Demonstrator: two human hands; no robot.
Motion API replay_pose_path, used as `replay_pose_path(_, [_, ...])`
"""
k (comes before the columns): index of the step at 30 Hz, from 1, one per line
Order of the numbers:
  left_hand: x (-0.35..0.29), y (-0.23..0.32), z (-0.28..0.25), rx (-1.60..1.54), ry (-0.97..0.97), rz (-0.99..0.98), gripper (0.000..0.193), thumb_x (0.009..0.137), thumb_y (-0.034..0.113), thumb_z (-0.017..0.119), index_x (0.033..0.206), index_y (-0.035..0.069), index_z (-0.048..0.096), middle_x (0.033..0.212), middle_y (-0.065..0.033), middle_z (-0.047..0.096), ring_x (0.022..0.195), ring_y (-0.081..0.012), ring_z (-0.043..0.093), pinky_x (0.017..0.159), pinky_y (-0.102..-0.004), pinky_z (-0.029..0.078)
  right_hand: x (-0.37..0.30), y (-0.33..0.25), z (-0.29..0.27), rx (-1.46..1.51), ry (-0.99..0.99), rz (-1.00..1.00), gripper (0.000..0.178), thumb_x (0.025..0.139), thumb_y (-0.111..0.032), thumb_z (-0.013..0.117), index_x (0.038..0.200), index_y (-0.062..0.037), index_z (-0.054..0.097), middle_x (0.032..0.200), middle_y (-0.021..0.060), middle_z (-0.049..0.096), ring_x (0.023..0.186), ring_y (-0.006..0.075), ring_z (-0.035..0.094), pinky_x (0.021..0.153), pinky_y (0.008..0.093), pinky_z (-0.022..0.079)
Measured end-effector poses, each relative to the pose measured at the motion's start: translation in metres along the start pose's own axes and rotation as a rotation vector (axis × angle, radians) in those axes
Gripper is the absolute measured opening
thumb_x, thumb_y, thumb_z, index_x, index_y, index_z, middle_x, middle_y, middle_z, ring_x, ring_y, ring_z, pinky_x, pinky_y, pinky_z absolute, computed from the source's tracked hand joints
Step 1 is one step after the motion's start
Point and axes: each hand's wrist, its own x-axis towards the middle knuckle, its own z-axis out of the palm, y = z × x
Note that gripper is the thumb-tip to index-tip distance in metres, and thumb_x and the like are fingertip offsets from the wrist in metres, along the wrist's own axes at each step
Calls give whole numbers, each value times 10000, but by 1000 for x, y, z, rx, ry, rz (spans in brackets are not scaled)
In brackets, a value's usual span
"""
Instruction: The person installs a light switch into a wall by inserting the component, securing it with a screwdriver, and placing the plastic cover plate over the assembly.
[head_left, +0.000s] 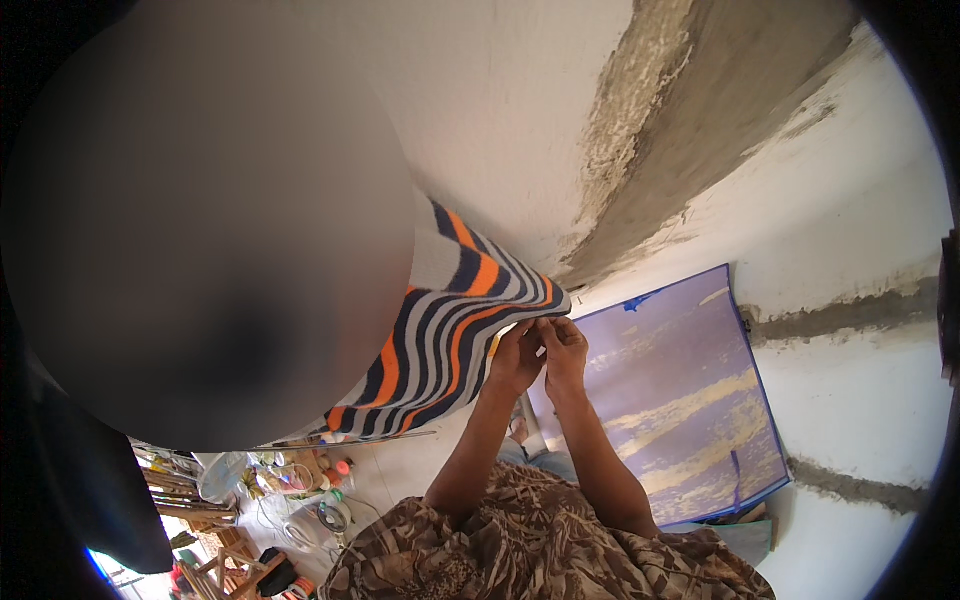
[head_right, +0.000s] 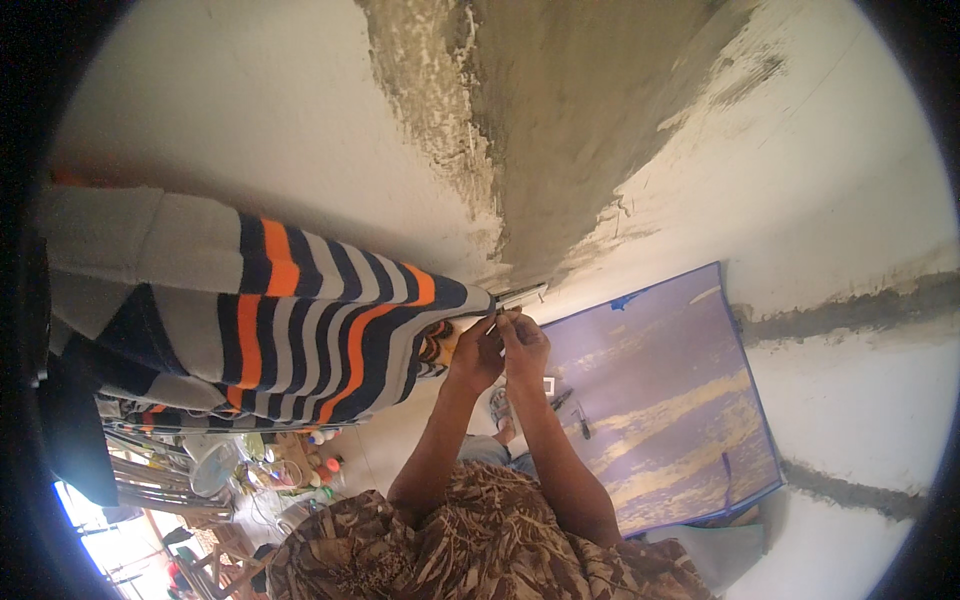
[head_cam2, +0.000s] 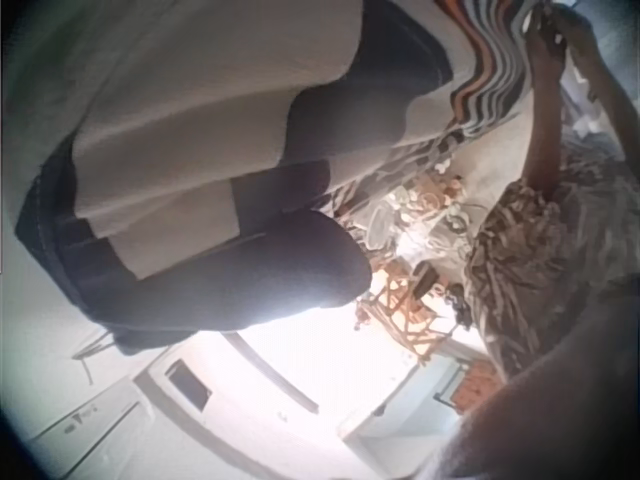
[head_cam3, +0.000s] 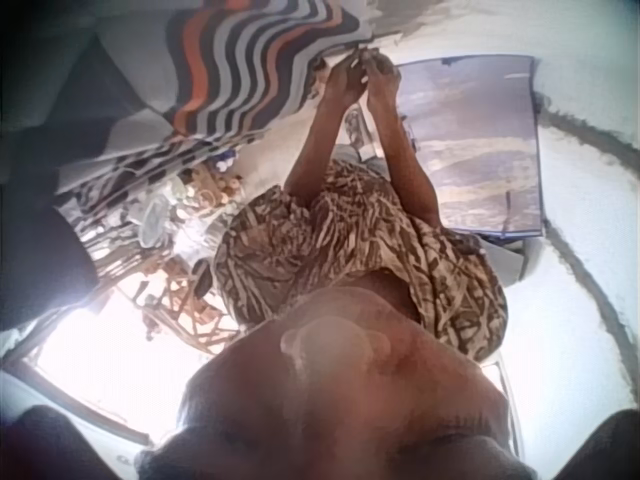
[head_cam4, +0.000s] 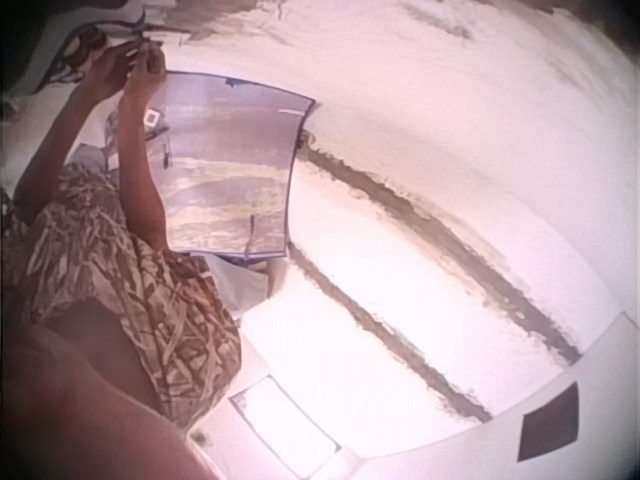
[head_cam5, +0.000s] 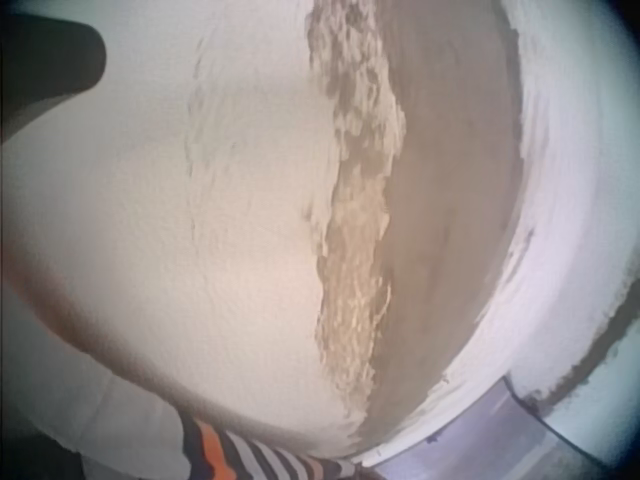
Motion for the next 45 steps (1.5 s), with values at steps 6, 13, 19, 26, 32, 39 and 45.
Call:
replay_pose_path(6, [6, -6, -11, -84, -17, -10, 402, 974, 278, 564, 1264, -1, 552, 1206, -132, 589, 1163, -243, 538, 1039, -368, 413, 0, -2, 1, -43, 15, -9, 130, 912, -79, 692, 1006, 11, 683, 900, 20, 676, 775, 61, 569, 688, 207, 443])
replay_pose_path(13, [2, -11, -7, -20, -22, 42, 394, 1006, 312, 511, 1285, 36, 547, 1238, -97, 593, 1186, -225, 531, 1043, -371, 394, 2, 1, -4, -52, -24, -61, 116, 921, -71, 675, 997, 15, 688, 898, 25, 682, 798, 67, 593, 701, 209, 459])
replay_pose_path(19, [3, -13, -12, 3, -38, 76, 383, 1006, 331, 517, 1270, 56, 555, 1246, -80, 600, 1210, -219, 520, 1027, -378, 396, 4, 2, -9, -9, -51, -10, 148, 914, -105, 695, 1003, 13, 690, 903, 23, 681, 797, 77, 591, 722, 224, 461])
replay_pose_path(26, [3, -19, -10, 80, 17, 141, 355, 996, 368, 536, 1248, 120, 560, 1250, -47, 594, 1219, -199, 502, 994, -411, 376, 6, -3, -11, -34, -57, 53, 178, 906, -146, 714, 997, 5, 695, 884, 6, 668, 774, 69, 561, 702, 224, 444])
replay_pose_path(32, [-3, -14, -7, 36, 51, 127, 358, 989, 395, 547, 1238, 138, 559, 1227, -26, 594, 1199, -186, 495, 960, -418, 373, 8, -1, -14, -67, -49, 87, 168, 902, -140, 714, 1004, -7, 699, 868, -3, 660, 753, 66, 542, 676, 229, 427])
replay_pose_path(39, [-6, -13, 3, 49, 4, 151, 357, 987, 380, 560, 1240, 128, 559, 1202, -14, 595, 1112, -175, 496, 939, -394, 371, 3, -3, -5, 11, -35, 63, 171, 908, -128, 702, 1027, -5, 692, 824, -14, 653, 709, 57, 542, 627, 207, 423])
replay_pose_path(45, [-4, -16, 7, -9, 55, 91, 276, 956, 341, 612, 1186, 192, 578, 1092, 34, 581, 1001, -130, 497, 878, -367, 377, 4, -9, -6, 13, -59, 100, 165, 920, -139, 691, 1023, -9, 691, 811, -14, 649, 679, 51, 538, 591, 195, 421])
